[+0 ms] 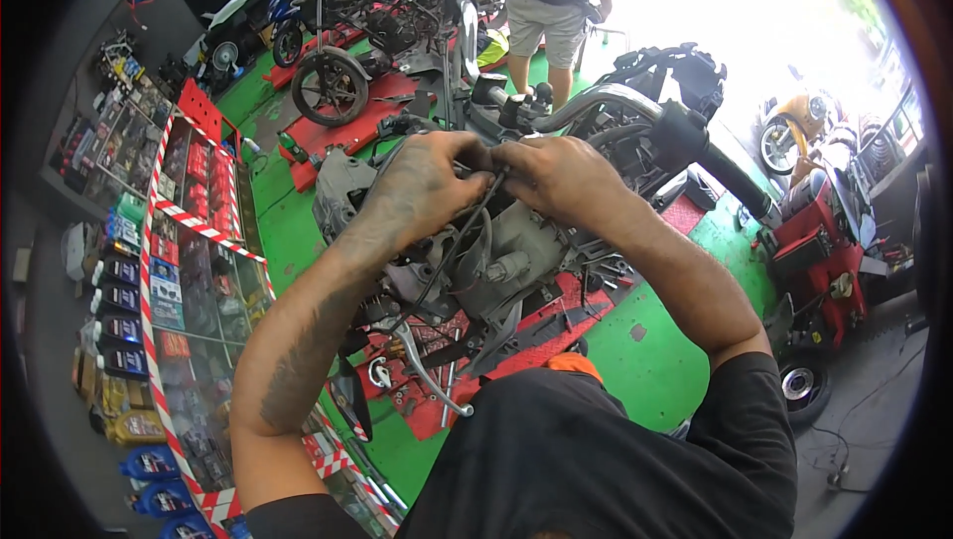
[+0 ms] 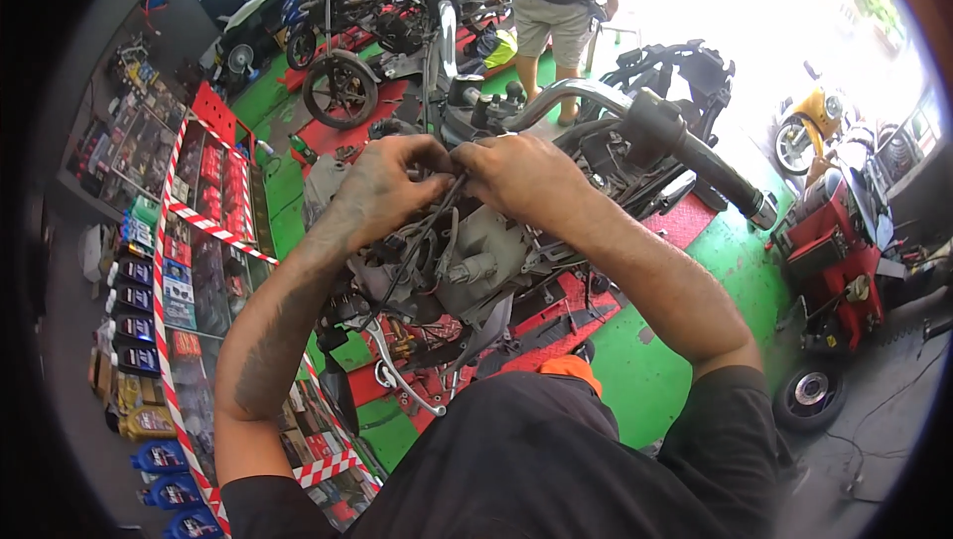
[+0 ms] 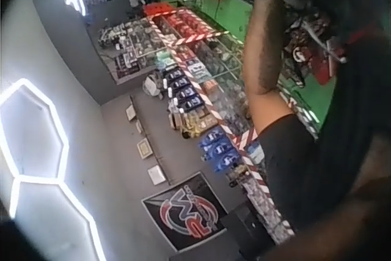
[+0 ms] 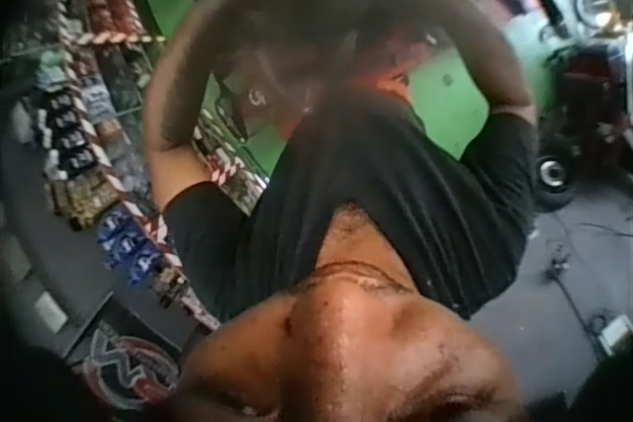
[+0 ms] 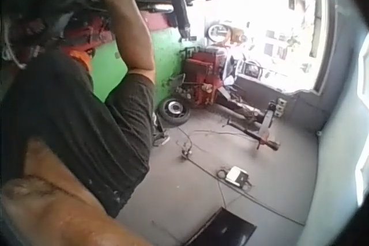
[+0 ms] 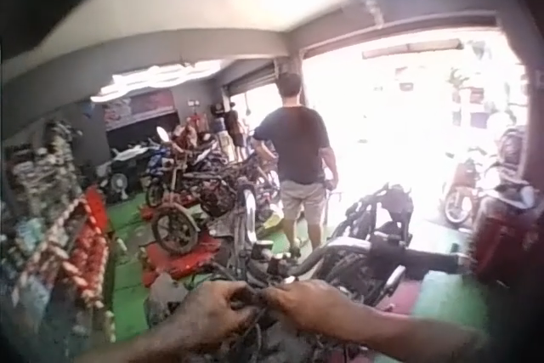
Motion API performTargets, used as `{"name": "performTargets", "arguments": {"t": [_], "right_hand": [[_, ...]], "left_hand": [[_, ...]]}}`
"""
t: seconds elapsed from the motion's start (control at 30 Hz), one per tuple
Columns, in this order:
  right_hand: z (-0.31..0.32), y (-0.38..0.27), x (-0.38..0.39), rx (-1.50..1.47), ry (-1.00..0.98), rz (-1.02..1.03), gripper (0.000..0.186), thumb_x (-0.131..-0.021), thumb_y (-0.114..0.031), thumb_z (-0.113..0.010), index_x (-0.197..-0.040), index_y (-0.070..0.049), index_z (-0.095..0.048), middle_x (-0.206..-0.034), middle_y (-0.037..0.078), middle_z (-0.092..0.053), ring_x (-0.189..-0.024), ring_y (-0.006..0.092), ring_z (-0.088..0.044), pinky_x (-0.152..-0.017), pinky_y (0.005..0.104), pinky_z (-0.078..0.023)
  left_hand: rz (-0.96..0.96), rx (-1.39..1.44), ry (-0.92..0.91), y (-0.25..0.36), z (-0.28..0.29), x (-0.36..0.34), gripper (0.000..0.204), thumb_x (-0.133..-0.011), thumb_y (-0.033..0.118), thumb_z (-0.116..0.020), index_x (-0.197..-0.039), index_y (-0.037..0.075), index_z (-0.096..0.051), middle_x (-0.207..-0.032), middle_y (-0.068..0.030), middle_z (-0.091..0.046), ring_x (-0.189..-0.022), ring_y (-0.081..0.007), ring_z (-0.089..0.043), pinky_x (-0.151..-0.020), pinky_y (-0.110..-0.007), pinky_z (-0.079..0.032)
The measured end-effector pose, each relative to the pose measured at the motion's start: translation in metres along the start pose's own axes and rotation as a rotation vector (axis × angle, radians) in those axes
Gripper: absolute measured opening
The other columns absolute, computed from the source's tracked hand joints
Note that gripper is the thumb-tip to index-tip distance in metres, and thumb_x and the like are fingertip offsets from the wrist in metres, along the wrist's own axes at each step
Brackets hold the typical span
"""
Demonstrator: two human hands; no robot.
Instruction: Repairing or servicing a motorcycle's handlebar components and wiring.
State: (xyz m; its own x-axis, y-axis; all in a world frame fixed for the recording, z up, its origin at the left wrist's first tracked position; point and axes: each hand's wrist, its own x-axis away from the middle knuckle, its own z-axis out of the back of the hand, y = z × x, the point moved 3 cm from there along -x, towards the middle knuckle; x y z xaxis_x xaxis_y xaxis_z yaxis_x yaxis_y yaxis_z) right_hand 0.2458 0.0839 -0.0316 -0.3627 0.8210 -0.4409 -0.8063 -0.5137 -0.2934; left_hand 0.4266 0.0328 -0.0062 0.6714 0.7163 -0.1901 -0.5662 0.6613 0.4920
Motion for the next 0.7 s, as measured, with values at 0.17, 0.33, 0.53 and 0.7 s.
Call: {"name": "performTargets", "arguments": {"t": [0.17,0.33,0.53,0.7], "right_hand": [[0.000,0.010,0.002,-0.051,0.020,-0.066,0.031,-0.085,-0.021,-0.072,-0.109,-0.006,-0.062,-0.091,0.015,-0.072,-0.090,0.0405,-0.071,-0.077,0.0523,-0.056],[0.003,0.010,-0.002,-0.211,0.026,-0.033,0.035,-0.083,-0.016,-0.074,-0.113,-0.007,-0.061,-0.091,0.019,-0.071,-0.090,0.0418,-0.070,-0.078,0.0532,-0.055],[0.000,0.013,-0.004,-0.300,0.028,-0.074,0.038,-0.080,-0.012,-0.075,-0.114,-0.004,-0.060,-0.091,0.021,-0.071,-0.091,0.0431,-0.070,-0.079,0.0534,-0.055],[-0.002,0.014,-0.004,-0.272,0.048,-0.079,0.036,-0.081,-0.011,-0.074,-0.113,-0.002,-0.061,-0.093,0.021,-0.071,-0.093,0.0417,-0.070,-0.079,0.0497,-0.055]], "left_hand": [[0.156,0.419,-0.057,-0.005,-0.007,-0.007,0.024,-0.086,0.017,-0.075,-0.099,-0.003,-0.074,-0.081,-0.0077,-0.074,-0.075,-0.0099,-0.067,-0.070,-0.030,-0.054],[0.212,0.342,-0.075,-0.004,-0.012,-0.010,0.027,-0.082,0.019,-0.075,-0.098,-0.004,-0.076,-0.079,-0.0079,-0.073,-0.070,-0.0105,-0.065,-0.067,-0.030,-0.053],[0.165,0.301,-0.057,-0.005,-0.014,-0.013,0.032,-0.078,0.022,-0.076,-0.096,-0.004,-0.075,-0.077,-0.0090,-0.073,-0.070,-0.0108,-0.066,-0.066,-0.030,-0.053],[0.129,0.271,0.000,-0.003,-0.013,-0.013,0.031,-0.079,0.020,-0.076,-0.098,-0.004,-0.076,-0.078,-0.0109,-0.075,-0.071,-0.0141,-0.070,-0.066,-0.031,-0.054]]}}
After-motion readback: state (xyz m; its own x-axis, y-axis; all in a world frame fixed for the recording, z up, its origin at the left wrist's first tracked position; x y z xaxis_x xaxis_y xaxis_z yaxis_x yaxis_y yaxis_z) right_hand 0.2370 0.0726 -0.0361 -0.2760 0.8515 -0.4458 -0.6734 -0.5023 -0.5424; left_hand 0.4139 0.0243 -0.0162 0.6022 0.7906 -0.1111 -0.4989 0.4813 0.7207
